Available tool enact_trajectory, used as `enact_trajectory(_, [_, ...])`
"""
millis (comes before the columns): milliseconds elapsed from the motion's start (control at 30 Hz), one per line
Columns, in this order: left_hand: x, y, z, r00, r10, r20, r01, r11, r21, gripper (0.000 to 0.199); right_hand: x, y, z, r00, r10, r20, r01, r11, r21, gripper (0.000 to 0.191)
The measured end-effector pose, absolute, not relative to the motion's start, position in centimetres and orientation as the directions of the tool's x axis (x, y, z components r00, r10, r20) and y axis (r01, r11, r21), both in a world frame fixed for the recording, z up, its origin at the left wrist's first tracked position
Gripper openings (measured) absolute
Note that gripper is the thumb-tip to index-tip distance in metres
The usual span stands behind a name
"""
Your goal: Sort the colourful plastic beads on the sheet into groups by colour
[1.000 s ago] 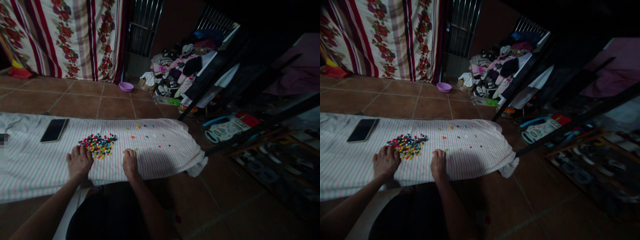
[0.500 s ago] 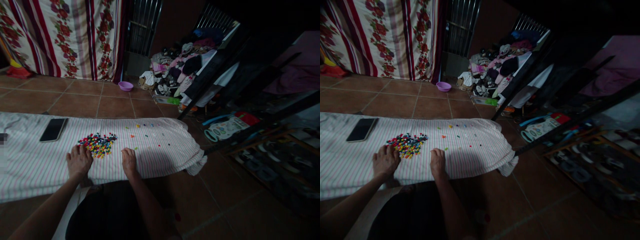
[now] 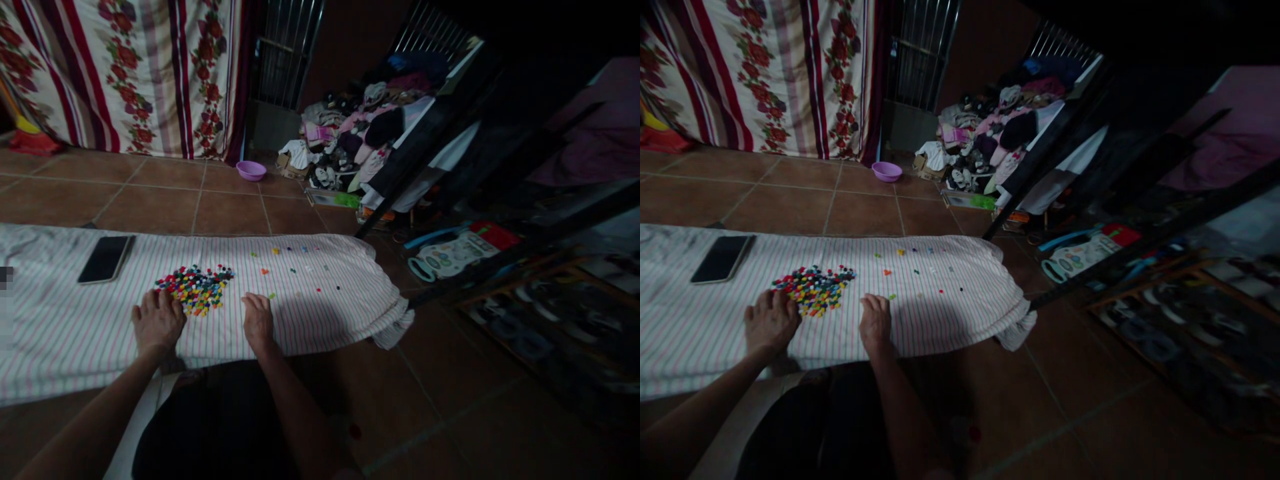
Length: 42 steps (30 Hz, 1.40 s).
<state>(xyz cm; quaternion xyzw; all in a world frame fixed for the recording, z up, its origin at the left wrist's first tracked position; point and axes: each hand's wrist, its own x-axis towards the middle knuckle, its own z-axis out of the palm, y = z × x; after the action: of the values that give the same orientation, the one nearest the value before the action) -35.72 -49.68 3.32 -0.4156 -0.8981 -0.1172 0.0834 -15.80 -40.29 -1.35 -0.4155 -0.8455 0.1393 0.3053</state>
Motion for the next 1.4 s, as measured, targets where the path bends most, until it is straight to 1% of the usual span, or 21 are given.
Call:
enact_trajectory(267, [-35.7, -49.6, 3.6, -0.638, 0.73, 0.246, 0.768, 0.624, 0.143, 0.052, -15.8, -40.3, -1.1, -0.476, 0.789, 0.388, 0.635, 0.614, -0.47, 0.036])
enact_trajectory(467, [-35.6, -49.7, 4.0, -0.631, 0.735, 0.247, 0.775, 0.607, 0.174, 0.051, -15.7, -40.3, -1.1, -0.467, 0.801, 0.376, 0.628, 0.599, -0.496, 0.035])
enact_trajectory(600, [-35.4, -49.8, 4.2, -0.633, 0.736, 0.241, 0.774, 0.609, 0.172, 0.052, -15.8, -40.3, -1.3, -0.467, 0.803, 0.371, 0.626, 0.596, -0.503, 0.034])
enact_trajectory(800, [-35.2, -49.8, 4.7, -0.631, 0.738, 0.238, 0.775, 0.61, 0.164, 0.05, -15.8, -40.3, -1.5, -0.463, 0.8, 0.382, 0.649, 0.599, -0.469, 0.034])
enact_trajectory(1000, [-35.1, -49.8, 4.8, -0.632, 0.738, 0.238, 0.775, 0.6, 0.196, 0.048, -15.8, -40.5, -1.1, -0.444, 0.809, 0.385, 0.674, 0.585, -0.451, 0.036])
enact_trajectory(1100, [-35.1, -49.8, 4.7, -0.631, 0.739, 0.234, 0.775, 0.604, 0.185, 0.049, -15.8, -40.6, -0.9, -0.434, 0.819, 0.375, 0.683, 0.57, -0.456, 0.036])
enact_trajectory(1233, [-35.0, -49.9, 4.6, -0.64, 0.73, 0.241, 0.769, 0.613, 0.182, 0.05, -15.8, -40.5, -1.1, -0.463, 0.817, 0.344, 0.692, 0.575, -0.435, 0.034])
enact_trajectory(1400, [-35.0, -49.8, 4.6, -0.627, 0.74, 0.244, 0.779, 0.608, 0.157, 0.048, -15.9, -40.4, -1.4, -0.468, 0.809, 0.355, 0.678, 0.587, -0.442, 0.034])
